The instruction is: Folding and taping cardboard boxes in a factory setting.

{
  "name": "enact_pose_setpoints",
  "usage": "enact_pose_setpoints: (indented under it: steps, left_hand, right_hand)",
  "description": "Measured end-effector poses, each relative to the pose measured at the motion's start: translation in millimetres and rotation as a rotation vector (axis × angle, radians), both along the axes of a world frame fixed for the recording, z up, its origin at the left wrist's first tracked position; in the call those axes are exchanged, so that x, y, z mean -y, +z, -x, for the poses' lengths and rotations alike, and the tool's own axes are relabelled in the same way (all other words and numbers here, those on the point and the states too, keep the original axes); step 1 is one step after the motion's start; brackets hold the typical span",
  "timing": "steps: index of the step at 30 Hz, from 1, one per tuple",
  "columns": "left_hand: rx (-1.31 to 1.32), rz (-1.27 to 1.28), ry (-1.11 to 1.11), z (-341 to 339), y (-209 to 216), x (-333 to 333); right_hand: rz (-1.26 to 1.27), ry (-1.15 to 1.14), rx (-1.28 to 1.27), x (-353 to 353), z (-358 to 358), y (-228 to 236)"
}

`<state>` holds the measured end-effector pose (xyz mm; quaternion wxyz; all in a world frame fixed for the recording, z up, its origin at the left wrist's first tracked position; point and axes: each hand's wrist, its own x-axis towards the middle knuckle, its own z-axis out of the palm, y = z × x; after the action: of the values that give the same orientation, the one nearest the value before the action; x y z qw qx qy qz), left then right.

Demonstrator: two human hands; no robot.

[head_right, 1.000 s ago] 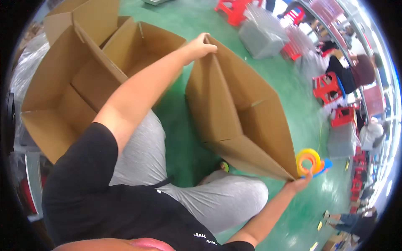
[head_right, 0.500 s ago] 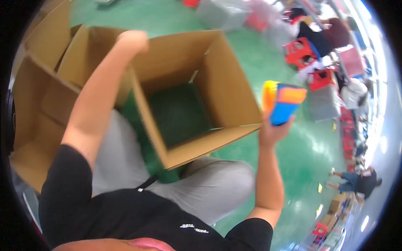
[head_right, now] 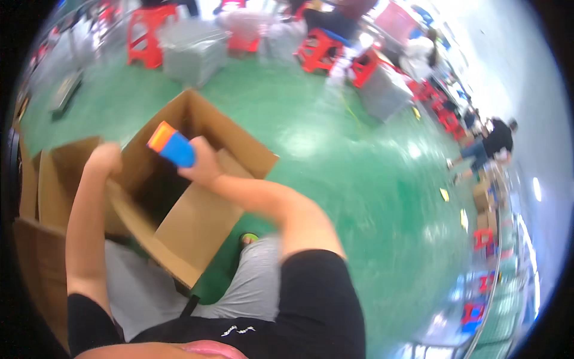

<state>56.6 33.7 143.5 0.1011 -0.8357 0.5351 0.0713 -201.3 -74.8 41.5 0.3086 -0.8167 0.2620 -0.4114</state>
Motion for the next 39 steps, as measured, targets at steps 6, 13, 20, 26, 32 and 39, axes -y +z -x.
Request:
enact_pose_setpoints:
  steps: [6,13,20,26,32,39]
  left_hand:
    - [0.075,-0.091,-0.048,42.5,-11.7,-39.2]
    - [0.075,-0.492,-0.269,63.8,-19.6,-41.4]
    - [0.083,-0.889,-0.399,103.3,-53.5,-0.5]
    - [0.061,-1.115,-0.560,70.3,-98.7,-2.9]
    - [0.009,-1.353,-0.217,111.5,-84.0,45.1]
    - [0.125,-0.964,-0.646,103.7,-75.2,50.7]
  right_hand:
    - [0.028,0.236,-0.454,-1.5,15.2,-82.7]
    - [0.292,0.526,-0.286,-8.8,35.6,0.4]
    - [0.177,0.012,0.142,12.2,87.5,86.4]
    - [0.116,-0.424,0.462,73.7,63.0,166.1]
    - [-0.428,-0.517,0.432,112.4,71.5,96.3]
    - [-0.703,-0.225,0.236,17.7,33.4,10.7]
